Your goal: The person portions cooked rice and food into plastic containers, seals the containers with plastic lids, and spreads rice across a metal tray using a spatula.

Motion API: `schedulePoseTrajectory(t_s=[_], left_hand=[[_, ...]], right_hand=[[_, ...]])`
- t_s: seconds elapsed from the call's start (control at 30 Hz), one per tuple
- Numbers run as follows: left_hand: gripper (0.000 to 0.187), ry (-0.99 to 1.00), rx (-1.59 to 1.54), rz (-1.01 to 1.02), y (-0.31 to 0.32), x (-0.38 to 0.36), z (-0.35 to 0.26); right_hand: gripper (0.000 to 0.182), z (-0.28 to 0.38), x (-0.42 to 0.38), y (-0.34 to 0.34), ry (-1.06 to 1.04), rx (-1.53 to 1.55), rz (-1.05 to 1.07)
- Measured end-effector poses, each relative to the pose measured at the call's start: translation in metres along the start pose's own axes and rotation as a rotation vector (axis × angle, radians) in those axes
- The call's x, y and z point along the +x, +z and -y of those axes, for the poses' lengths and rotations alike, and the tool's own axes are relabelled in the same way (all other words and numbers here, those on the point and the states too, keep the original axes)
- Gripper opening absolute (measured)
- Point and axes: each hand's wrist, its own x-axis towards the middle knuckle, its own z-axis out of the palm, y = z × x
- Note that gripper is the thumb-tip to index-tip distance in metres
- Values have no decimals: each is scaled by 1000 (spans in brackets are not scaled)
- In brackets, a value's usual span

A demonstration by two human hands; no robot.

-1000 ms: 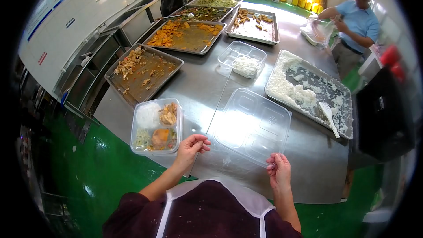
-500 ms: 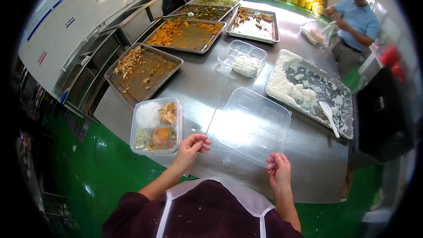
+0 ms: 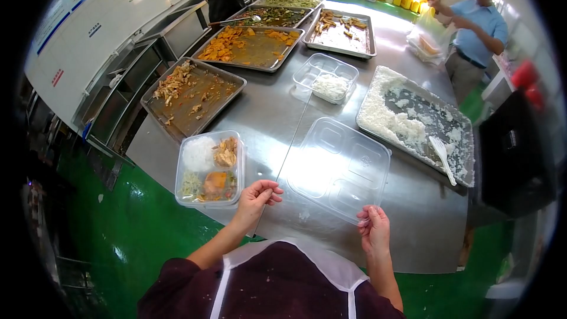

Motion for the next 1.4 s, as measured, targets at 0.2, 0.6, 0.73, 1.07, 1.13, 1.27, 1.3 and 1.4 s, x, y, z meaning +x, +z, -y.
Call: schedulePoseTrajectory(t_s=[0.2, 0.6, 0.73, 1.07, 1.13, 1.27, 1.3, 1.4], left_hand=[[18, 2, 11, -23, 0, 2, -3], [19, 281, 88, -377, -84, 86, -130], [20, 282, 42, -410, -124, 127, -154], [36, 198, -74, -645, -241, 245, -174], [45, 189, -87, -680, -272, 262, -172], [47, 207, -67, -795, -308, 275, -184], [49, 209, -54, -816, -319, 278, -188], [52, 195, -37, -829, -344, 289, -196]], right_hand=[[13, 0, 1, 1, 7, -12, -13], [10, 13, 30, 8, 122, 157, -29], [9, 18, 52, 27, 103, 264, 17], [13, 54, 135, 109, 168, 382, 262], [14, 64, 153, 148, 194, 383, 304], [17, 61, 209, 228, 240, 334, 473], [18, 58, 228, 248, 239, 307, 570], [15, 47, 274, 319, 201, 277, 604]])
